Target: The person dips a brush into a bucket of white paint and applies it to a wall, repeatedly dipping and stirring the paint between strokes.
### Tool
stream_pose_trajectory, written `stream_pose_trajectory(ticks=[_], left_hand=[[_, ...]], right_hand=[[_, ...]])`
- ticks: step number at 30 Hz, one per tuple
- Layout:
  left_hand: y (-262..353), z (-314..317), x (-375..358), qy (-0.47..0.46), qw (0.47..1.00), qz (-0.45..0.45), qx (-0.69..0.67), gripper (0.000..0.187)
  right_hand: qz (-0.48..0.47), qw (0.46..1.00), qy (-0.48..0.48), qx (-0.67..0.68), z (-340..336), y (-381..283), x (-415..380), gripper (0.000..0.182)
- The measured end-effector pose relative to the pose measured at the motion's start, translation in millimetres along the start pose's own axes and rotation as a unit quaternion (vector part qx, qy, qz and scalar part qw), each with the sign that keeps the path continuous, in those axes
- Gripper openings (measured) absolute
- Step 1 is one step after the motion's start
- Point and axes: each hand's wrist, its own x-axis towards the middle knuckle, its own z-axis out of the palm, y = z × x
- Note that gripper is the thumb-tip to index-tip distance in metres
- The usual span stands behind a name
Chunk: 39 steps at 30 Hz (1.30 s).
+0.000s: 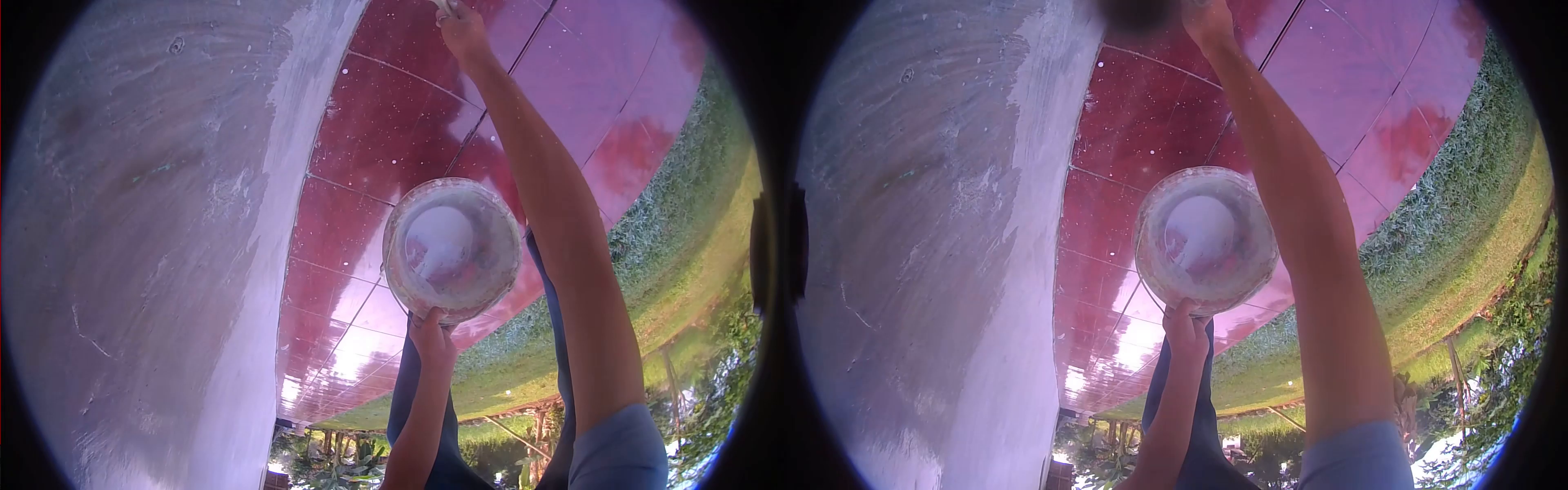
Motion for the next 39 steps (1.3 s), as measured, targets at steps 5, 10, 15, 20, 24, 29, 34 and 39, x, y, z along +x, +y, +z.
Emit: stream_pose_trajectory(ticks=[5,10,15,20,24,29,34,39], left_hand=[[3,10,0,0.013,1.0,-0.006,-0.002,0.044],[2,21,0,0.009,1.0,-0.009,-0.005,0.042],[1,17,4,0.017,1.0,-0.013,0.021,0.046],[3,14,6,0.002,1.0,-0.006,0.011,0.052],[-2,16,5,-0.003,1.0,-0.003,0.018,0.048],[-2,17,6,0.003,1.0,0.004,0.019,0.039],[-7,19,5,0.003,1.0,-0.004,0.022,0.039],[-8,25,-6,-0.005,0.999,-0.018,0.037,0.039]], right_hand=[[-0.13,0.982,0.031,-0.135,98,-38,-69,0.047],[-0.075,0.967,-0.23,-0.076,104,26,-187,0.047],[-0.195,0.883,-0.344,-0.254,68,9,-106,0.043],[-0.177,0.914,-0.194,-0.31,-26,-86,2,0.039],[-0.361,0.902,0.16,-0.172,-4,-22,61,0.042],[-0.09,0.996,0.019,0.005,117,-51,-124,0.045],[0.038,0.969,-0.238,-0.051,118,-5,-225,0.046],[-0.146,0.838,-0.427,-0.306,72,-17,-138,0.041]])
